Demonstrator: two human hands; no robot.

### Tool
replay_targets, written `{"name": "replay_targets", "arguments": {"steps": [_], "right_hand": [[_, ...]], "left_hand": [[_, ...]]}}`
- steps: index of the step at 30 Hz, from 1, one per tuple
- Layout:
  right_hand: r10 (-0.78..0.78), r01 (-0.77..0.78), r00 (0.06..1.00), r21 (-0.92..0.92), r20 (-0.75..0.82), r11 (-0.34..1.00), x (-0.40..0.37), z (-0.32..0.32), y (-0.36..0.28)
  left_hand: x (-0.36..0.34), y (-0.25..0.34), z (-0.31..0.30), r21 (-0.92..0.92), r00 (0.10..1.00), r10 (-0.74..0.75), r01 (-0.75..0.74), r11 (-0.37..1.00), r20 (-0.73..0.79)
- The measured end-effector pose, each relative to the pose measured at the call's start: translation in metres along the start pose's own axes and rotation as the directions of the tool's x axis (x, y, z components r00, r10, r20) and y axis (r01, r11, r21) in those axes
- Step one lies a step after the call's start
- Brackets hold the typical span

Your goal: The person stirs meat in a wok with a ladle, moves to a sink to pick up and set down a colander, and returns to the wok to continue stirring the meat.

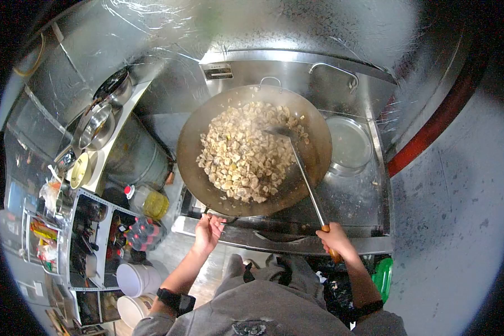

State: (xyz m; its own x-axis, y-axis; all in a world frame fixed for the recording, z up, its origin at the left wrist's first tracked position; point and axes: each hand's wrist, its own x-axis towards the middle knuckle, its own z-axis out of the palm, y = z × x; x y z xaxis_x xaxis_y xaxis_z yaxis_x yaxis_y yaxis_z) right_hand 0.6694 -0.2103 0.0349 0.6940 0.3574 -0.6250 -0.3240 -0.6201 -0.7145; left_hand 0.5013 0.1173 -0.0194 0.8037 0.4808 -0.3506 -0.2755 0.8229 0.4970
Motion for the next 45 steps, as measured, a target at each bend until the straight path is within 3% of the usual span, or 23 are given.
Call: {"name": "replay_targets", "arguments": {"steps": [9,15,30,40,43,44,45], "right_hand": [[0.000,0.000,1.000,-0.016,-0.008,1.000,0.002,0.000,0.002],[0.006,-0.006,1.000,-0.042,0.009,0.999,0.004,-0.001,0.002],[0.006,-0.006,1.000,0.014,-0.008,1.000,0.002,0.002,0.001],[0.010,-0.010,1.000,0.011,-0.003,1.000,-0.002,0.001,-0.002],[-0.115,0.114,0.993,-0.027,-0.029,0.993,-0.007,-0.004,0.008],[-0.288,0.232,0.944,-0.301,-0.159,0.925,-0.008,-0.009,0.013],[-0.476,0.281,0.848,-0.565,-0.232,0.776,-0.012,-0.012,0.009]], "left_hand": [[0.002,0.000,-0.003,-0.001,0.997,-0.006,0.006,1.000,0.083],[0.001,-0.001,0.001,-0.016,1.000,-0.004,0.004,1.000,0.009],[0.002,-0.001,-0.002,0.008,0.997,0.008,-0.008,1.000,0.077],[0.003,-0.002,-0.004,-0.037,0.999,0.015,-0.013,0.999,0.036],[0.001,0.000,-0.003,-0.030,0.999,0.012,-0.010,0.999,0.045],[0.001,0.001,-0.002,-0.032,0.999,0.009,-0.008,0.999,0.035],[0.001,0.000,-0.001,-0.036,1.000,0.005,-0.004,0.999,0.024]]}}
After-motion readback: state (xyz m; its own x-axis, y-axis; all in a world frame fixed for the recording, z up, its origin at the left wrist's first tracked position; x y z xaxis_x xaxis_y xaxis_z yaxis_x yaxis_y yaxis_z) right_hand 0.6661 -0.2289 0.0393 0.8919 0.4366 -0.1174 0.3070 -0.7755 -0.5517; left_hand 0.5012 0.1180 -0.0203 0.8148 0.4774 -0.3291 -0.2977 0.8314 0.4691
